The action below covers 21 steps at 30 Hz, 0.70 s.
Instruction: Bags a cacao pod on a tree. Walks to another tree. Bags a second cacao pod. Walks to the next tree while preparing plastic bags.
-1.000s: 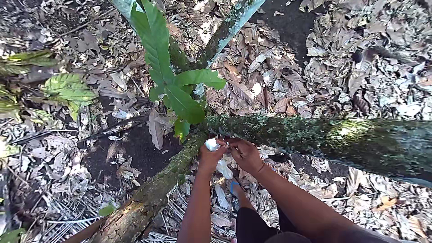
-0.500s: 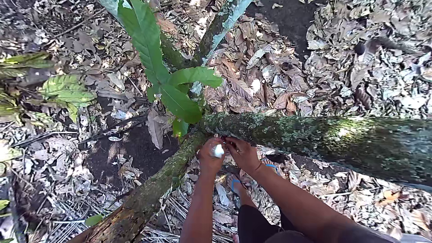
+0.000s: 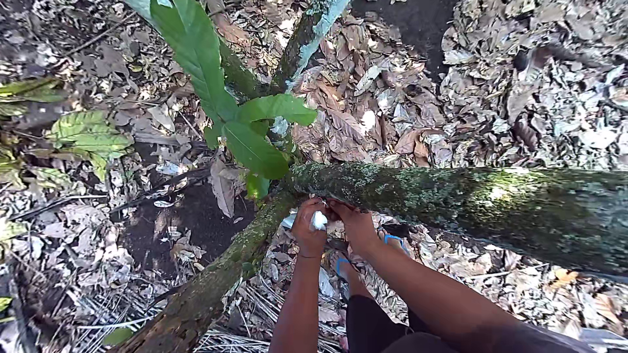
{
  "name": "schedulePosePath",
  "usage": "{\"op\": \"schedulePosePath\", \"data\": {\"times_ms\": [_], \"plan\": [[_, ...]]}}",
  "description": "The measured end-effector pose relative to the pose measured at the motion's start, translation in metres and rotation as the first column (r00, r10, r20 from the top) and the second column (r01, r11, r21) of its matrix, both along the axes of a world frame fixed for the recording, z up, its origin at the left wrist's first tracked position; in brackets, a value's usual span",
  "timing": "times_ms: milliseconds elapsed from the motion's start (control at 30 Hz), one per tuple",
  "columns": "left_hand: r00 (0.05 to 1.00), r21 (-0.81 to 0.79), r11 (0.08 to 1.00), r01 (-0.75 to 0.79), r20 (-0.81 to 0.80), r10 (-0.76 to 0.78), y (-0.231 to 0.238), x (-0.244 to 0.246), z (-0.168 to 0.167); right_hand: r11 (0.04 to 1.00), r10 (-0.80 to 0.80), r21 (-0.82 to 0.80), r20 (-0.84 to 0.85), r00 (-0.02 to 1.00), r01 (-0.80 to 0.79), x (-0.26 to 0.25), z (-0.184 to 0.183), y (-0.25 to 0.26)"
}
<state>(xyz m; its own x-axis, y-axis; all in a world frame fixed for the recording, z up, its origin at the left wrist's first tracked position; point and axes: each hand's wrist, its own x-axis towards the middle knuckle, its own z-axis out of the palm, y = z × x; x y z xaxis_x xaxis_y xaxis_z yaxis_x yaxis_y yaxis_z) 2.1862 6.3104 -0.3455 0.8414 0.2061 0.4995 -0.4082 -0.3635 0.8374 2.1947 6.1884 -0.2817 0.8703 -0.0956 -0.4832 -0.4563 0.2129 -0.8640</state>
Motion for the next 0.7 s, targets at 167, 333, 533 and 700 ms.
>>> {"op": "schedulePosePath", "data": {"times_ms": [167, 333, 533, 700], "plan": [[0.999, 0.016, 0.999, 0.037, -0.001, -0.037, -0.001, 0.000, -0.002, 0.994, 0.096, 0.041, 0.098, 0.990, -0.101, 0.001, 0.000, -0.006], [0.995, 0.067, 0.993, 0.095, -0.026, -0.093, 0.011, -0.003, 0.001, 0.890, 0.437, -0.321, 0.392, 0.810, -0.325, 0.001, -0.014, -0.018], [0.992, 0.219, 0.968, 0.123, -0.042, -0.116, 0.022, -0.006, -0.003, 0.676, 0.656, -0.657, 0.328, 0.680, -0.334, 0.010, 0.000, -0.023], [0.994, 0.209, 0.971, 0.112, -0.034, -0.107, 0.012, -0.010, -0.005, 0.511, 0.647, -0.807, 0.134, 0.751, -0.297, 0.006, 0.002, -0.019]]}}
